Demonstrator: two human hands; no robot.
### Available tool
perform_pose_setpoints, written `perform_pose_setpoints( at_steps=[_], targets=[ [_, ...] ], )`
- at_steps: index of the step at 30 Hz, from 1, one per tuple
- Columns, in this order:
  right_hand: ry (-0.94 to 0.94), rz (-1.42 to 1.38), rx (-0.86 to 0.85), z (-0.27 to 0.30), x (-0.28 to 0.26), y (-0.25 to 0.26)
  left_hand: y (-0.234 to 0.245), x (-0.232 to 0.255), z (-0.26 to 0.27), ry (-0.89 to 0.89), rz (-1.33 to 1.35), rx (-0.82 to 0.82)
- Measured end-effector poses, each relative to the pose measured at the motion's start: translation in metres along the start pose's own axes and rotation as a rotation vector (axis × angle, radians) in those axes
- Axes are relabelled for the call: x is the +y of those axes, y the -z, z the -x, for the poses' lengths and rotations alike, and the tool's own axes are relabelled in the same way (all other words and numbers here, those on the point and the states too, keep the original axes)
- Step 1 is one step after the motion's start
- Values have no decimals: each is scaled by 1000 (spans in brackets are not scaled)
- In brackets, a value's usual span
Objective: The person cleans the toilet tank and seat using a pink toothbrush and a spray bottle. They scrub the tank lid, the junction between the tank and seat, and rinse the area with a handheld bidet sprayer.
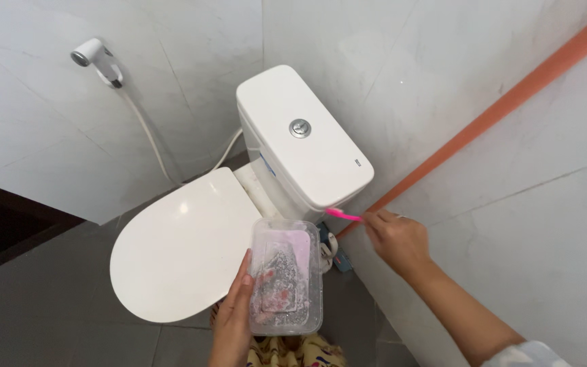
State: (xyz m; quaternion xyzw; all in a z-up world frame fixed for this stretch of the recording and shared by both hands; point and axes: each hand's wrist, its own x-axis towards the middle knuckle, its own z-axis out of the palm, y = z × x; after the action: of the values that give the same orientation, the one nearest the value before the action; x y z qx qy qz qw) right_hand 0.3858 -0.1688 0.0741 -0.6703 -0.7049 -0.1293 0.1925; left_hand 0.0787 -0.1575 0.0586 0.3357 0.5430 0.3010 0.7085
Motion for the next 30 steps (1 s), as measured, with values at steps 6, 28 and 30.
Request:
perform_pose_setpoints(
  at_steps=[6, 28, 30],
  targets=[
    [-72, 13, 48, 9, -15, -25, -15, -5, 4, 7, -46, 9],
    [-755, -550, 99, 42, -10, -60, -32, -29, -8, 99, 214, -87],
    [-871, -582, 92, 47, -4, -66, -31, -26, -8, 96, 203, -76]
  ],
)
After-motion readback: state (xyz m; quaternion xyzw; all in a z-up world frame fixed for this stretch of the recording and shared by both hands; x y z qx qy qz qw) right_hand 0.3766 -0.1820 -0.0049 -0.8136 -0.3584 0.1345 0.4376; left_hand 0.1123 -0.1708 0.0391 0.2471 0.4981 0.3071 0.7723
